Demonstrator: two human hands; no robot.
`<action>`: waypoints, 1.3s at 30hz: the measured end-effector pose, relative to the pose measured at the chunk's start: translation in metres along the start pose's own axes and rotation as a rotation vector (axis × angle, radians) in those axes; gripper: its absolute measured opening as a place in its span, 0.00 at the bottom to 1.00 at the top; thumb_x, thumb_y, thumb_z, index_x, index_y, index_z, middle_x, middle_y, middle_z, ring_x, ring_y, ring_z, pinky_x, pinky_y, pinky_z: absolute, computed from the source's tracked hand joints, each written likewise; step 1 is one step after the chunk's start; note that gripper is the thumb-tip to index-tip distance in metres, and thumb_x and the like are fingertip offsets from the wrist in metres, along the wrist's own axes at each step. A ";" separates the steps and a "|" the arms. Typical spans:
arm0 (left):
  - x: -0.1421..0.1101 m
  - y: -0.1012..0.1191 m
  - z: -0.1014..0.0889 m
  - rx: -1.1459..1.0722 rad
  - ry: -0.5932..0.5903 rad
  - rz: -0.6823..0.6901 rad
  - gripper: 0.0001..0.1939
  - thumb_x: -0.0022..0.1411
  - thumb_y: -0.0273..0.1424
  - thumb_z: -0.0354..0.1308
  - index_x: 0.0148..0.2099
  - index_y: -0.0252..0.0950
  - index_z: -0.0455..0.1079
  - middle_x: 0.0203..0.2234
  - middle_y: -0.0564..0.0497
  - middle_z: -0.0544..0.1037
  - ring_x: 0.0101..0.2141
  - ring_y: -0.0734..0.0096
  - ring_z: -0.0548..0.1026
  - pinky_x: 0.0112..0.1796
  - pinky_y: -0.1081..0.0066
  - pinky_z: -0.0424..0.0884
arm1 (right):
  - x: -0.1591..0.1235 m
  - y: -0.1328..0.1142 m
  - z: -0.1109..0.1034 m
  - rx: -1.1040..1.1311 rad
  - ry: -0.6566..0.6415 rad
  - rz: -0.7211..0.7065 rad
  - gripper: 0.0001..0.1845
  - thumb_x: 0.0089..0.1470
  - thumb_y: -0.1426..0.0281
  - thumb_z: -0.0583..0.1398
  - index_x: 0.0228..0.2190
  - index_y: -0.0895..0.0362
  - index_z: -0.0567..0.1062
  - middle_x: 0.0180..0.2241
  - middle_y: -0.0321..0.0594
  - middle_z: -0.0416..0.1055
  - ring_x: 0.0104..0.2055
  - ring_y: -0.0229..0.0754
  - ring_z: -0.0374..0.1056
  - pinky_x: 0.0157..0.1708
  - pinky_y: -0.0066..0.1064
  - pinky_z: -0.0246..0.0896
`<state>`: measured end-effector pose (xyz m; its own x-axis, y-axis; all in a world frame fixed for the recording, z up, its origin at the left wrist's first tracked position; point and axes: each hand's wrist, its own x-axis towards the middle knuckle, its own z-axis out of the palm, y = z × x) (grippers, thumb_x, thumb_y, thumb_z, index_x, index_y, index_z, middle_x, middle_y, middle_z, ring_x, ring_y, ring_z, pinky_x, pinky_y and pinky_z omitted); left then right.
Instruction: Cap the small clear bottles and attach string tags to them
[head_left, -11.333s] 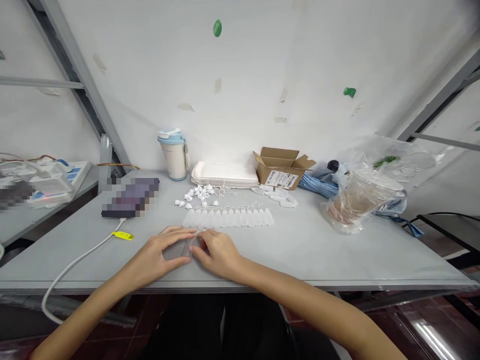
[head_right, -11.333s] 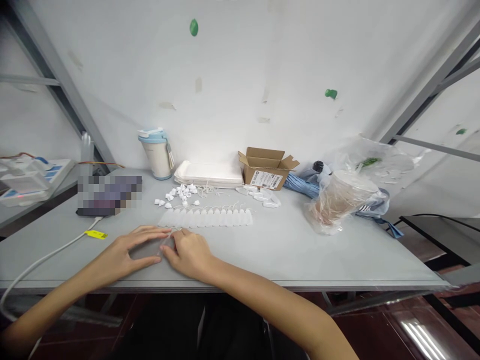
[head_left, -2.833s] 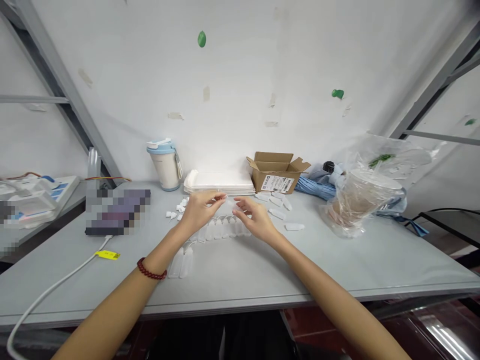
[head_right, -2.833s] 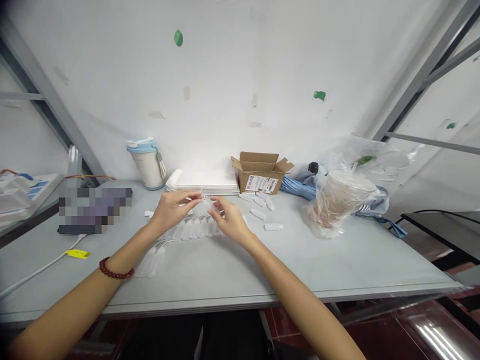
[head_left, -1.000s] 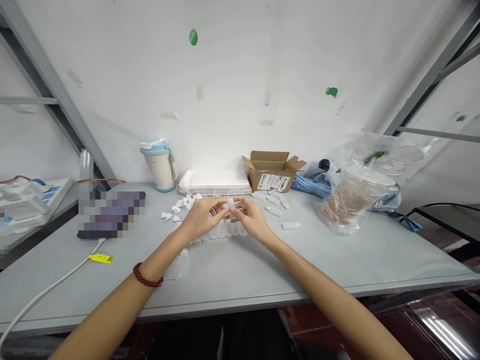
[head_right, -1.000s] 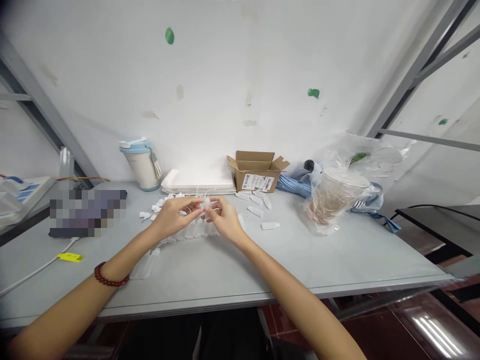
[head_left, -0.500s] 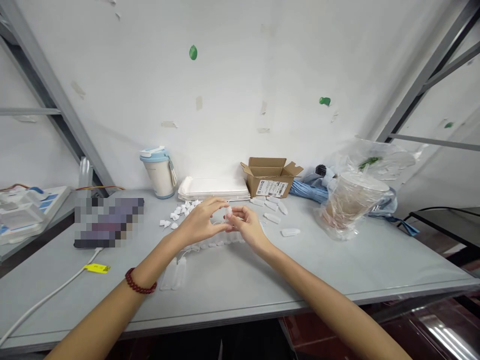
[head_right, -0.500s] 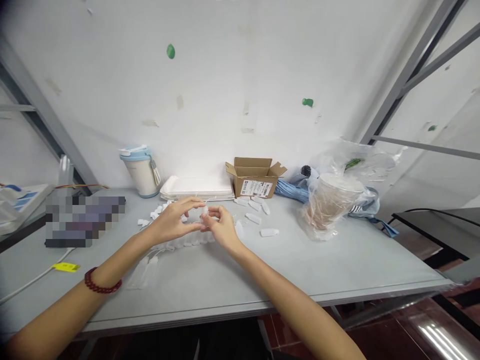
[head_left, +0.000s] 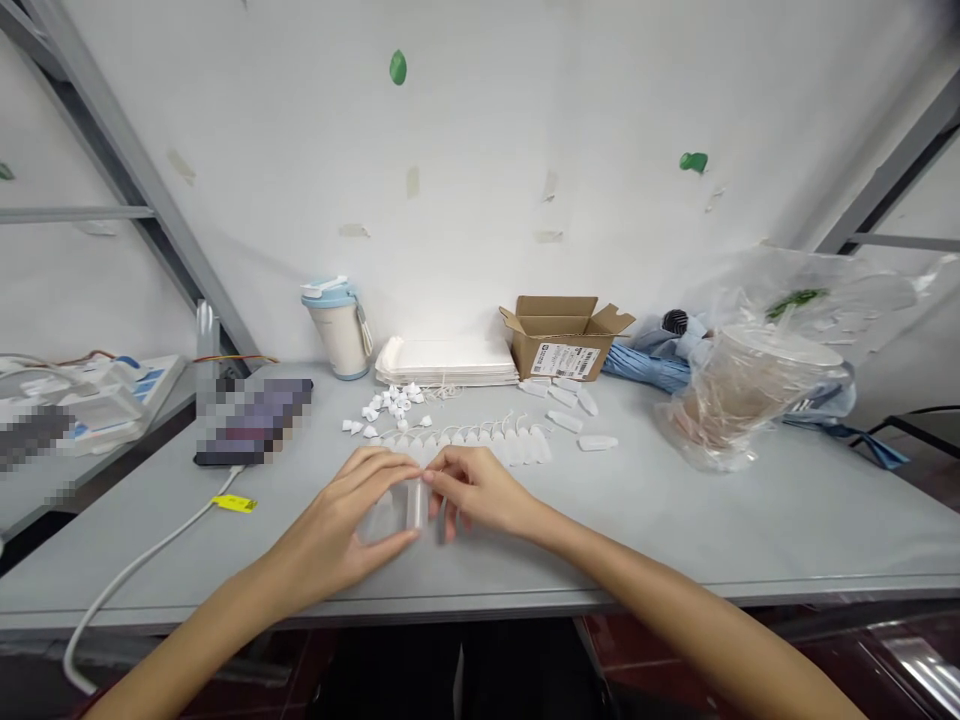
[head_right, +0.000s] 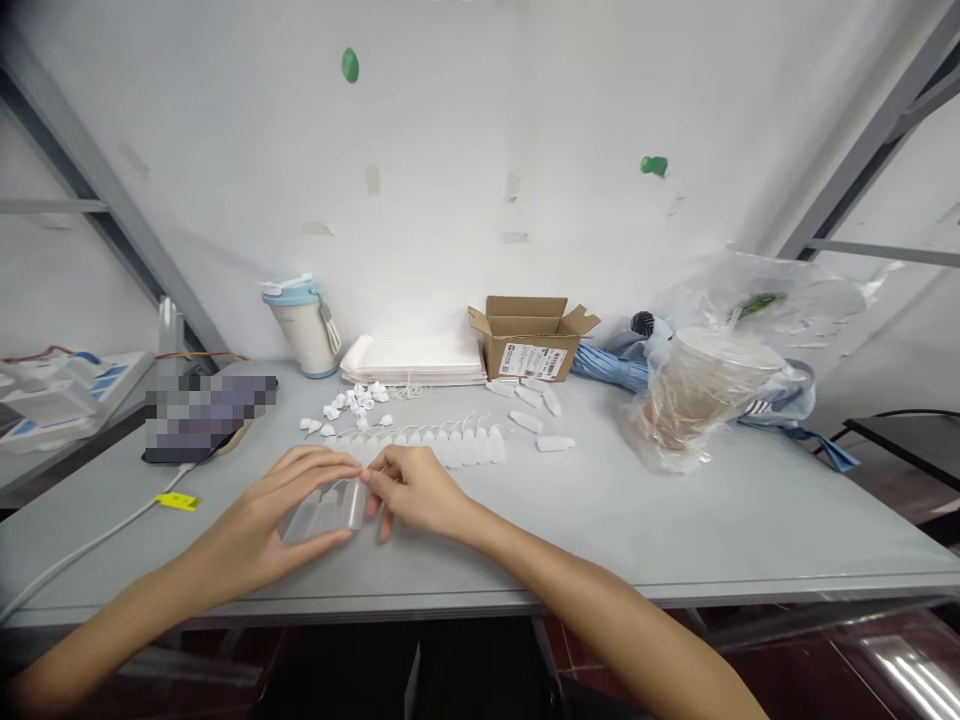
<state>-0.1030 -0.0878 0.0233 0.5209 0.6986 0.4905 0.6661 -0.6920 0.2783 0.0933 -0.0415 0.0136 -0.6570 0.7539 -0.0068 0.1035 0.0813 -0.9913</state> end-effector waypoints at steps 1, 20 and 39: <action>-0.004 0.000 -0.001 -0.004 -0.031 -0.007 0.22 0.56 0.33 0.59 0.54 0.42 0.65 0.46 0.46 0.73 0.50 0.58 0.67 0.47 0.60 0.69 | -0.001 0.001 0.001 -0.051 -0.039 0.008 0.10 0.57 0.63 0.55 0.30 0.58 0.66 0.21 0.32 0.69 0.13 0.30 0.63 0.14 0.20 0.54; -0.022 -0.012 0.000 0.028 -0.239 -0.044 0.18 0.58 0.34 0.56 0.52 0.39 0.66 0.47 0.44 0.71 0.52 0.55 0.62 0.50 0.57 0.66 | -0.004 0.009 0.010 -0.587 -0.112 -0.132 0.10 0.54 0.70 0.57 0.36 0.61 0.76 0.19 0.33 0.67 0.21 0.33 0.60 0.24 0.24 0.53; -0.010 -0.015 -0.004 0.069 -0.264 -0.029 0.19 0.60 0.37 0.55 0.53 0.40 0.65 0.50 0.46 0.68 0.54 0.57 0.60 0.51 0.60 0.64 | -0.001 0.003 0.000 -0.581 -0.020 -0.165 0.10 0.54 0.72 0.57 0.36 0.61 0.77 0.17 0.31 0.63 0.21 0.32 0.57 0.26 0.24 0.51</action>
<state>-0.1201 -0.0854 0.0173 0.6163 0.7474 0.2482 0.7127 -0.6634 0.2280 0.0939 -0.0418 0.0110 -0.7127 0.6889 0.1325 0.3862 0.5430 -0.7456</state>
